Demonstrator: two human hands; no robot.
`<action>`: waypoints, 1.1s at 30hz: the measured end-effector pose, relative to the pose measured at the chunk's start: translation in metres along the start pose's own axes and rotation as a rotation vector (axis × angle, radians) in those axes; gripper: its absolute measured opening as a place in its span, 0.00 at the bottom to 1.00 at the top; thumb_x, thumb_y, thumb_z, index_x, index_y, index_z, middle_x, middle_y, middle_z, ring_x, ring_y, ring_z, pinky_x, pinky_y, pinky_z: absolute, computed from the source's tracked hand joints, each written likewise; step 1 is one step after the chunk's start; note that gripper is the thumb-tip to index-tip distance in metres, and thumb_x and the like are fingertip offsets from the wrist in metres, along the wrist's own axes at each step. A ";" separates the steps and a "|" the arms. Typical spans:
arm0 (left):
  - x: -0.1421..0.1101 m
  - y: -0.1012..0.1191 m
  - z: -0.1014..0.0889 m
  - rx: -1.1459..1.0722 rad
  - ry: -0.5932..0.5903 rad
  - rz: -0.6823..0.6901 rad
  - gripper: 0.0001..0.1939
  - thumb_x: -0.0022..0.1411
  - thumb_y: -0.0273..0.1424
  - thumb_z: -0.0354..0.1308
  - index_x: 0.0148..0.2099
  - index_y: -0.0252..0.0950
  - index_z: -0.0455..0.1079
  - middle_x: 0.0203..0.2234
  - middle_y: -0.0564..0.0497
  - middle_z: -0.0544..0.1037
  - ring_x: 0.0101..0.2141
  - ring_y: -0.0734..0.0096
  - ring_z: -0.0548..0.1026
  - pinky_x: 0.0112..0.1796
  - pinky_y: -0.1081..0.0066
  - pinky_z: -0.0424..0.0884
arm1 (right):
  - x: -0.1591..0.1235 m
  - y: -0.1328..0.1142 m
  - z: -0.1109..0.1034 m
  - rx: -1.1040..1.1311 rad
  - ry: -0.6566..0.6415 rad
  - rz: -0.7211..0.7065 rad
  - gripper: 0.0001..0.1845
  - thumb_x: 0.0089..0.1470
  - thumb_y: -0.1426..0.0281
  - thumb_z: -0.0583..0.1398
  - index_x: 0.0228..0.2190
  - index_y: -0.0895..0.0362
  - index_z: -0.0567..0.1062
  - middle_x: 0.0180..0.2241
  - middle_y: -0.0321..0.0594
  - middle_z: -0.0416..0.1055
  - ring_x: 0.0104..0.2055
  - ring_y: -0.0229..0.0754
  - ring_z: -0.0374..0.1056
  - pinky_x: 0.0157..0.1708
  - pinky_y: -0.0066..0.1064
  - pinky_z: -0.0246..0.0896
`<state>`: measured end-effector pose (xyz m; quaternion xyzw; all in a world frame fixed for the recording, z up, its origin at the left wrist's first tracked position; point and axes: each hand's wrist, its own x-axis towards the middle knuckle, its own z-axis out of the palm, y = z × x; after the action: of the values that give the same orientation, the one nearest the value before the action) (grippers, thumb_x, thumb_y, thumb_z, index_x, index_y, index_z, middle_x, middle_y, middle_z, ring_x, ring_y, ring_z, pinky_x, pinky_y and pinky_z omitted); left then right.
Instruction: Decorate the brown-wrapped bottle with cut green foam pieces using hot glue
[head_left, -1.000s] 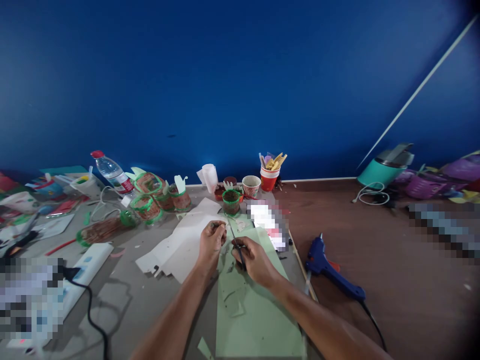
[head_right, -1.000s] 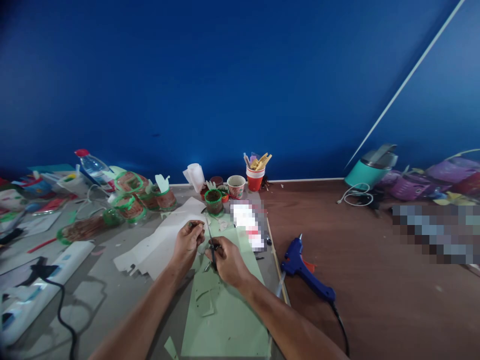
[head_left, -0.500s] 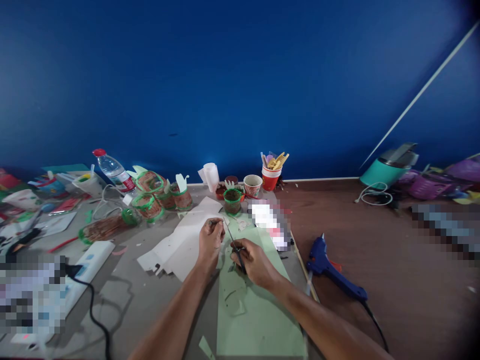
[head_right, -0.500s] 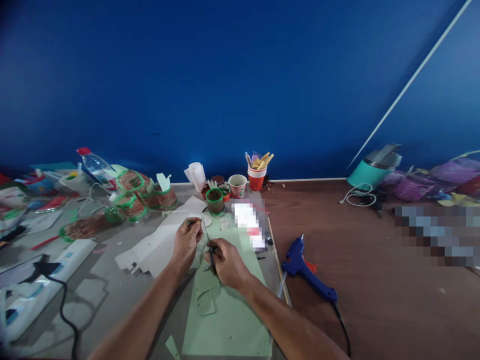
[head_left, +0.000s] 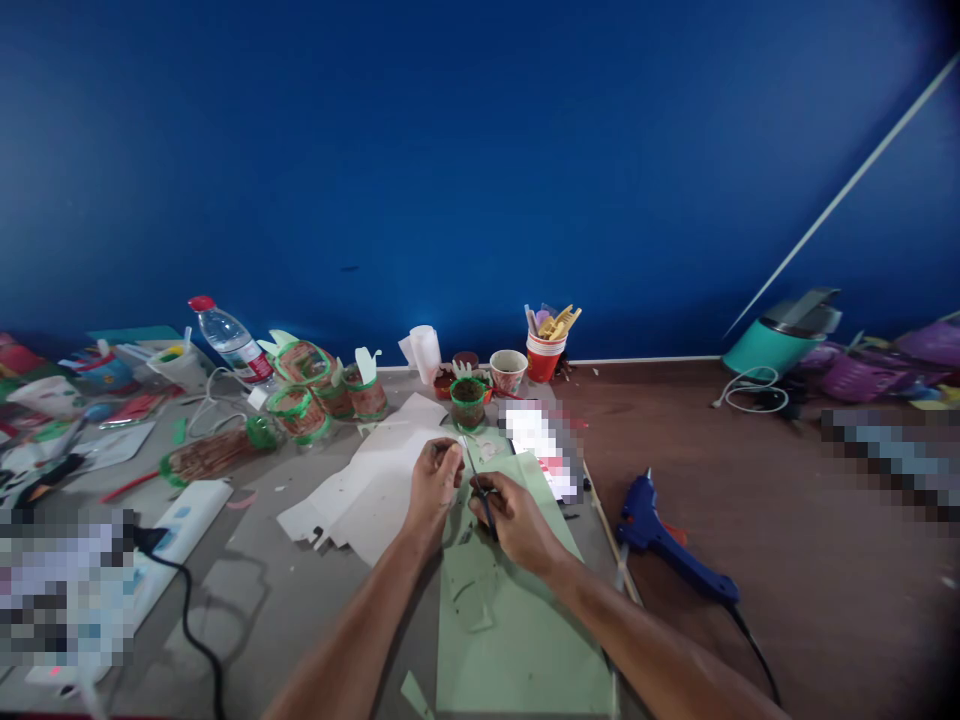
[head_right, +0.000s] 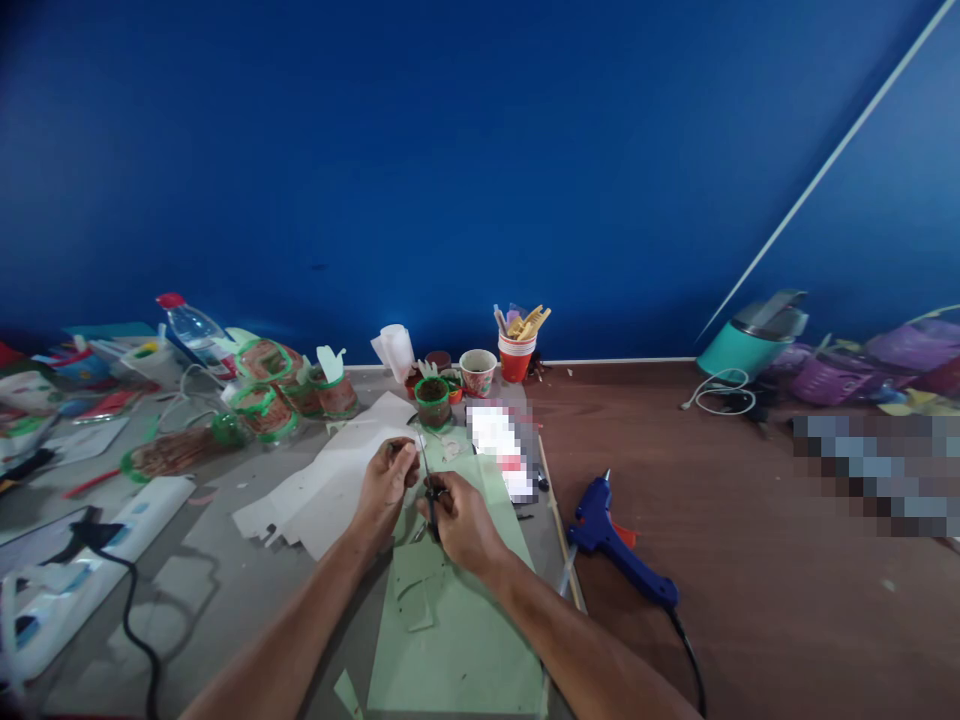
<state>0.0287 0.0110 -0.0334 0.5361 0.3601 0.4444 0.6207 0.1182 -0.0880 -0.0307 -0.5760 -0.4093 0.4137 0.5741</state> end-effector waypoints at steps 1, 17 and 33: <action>-0.001 0.000 0.001 0.007 -0.014 -0.012 0.15 0.52 0.41 0.63 0.34 0.35 0.66 0.17 0.59 0.65 0.18 0.78 0.62 0.21 0.76 0.58 | 0.000 0.001 0.000 -0.009 0.002 -0.016 0.11 0.45 0.66 0.60 0.32 0.58 0.71 0.21 0.31 0.61 0.20 0.33 0.51 0.20 0.25 0.49; -0.004 0.006 0.004 -0.042 -0.029 -0.027 0.16 0.49 0.43 0.63 0.29 0.36 0.64 0.17 0.59 0.64 0.17 0.80 0.60 0.21 0.76 0.55 | 0.000 0.007 0.000 -0.059 -0.008 -0.035 0.10 0.47 0.69 0.59 0.34 0.59 0.72 0.20 0.29 0.57 0.21 0.32 0.49 0.19 0.24 0.46; -0.006 0.005 0.006 -0.030 -0.047 -0.035 0.18 0.53 0.43 0.59 0.23 0.37 0.59 0.15 0.60 0.59 0.17 0.80 0.57 0.20 0.76 0.55 | -0.003 0.002 0.002 -0.060 -0.034 -0.033 0.11 0.47 0.69 0.59 0.35 0.59 0.71 0.21 0.30 0.59 0.21 0.32 0.50 0.20 0.25 0.48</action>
<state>0.0308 0.0036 -0.0273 0.5307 0.3482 0.4263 0.6445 0.1160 -0.0899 -0.0330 -0.5791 -0.4405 0.4014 0.5563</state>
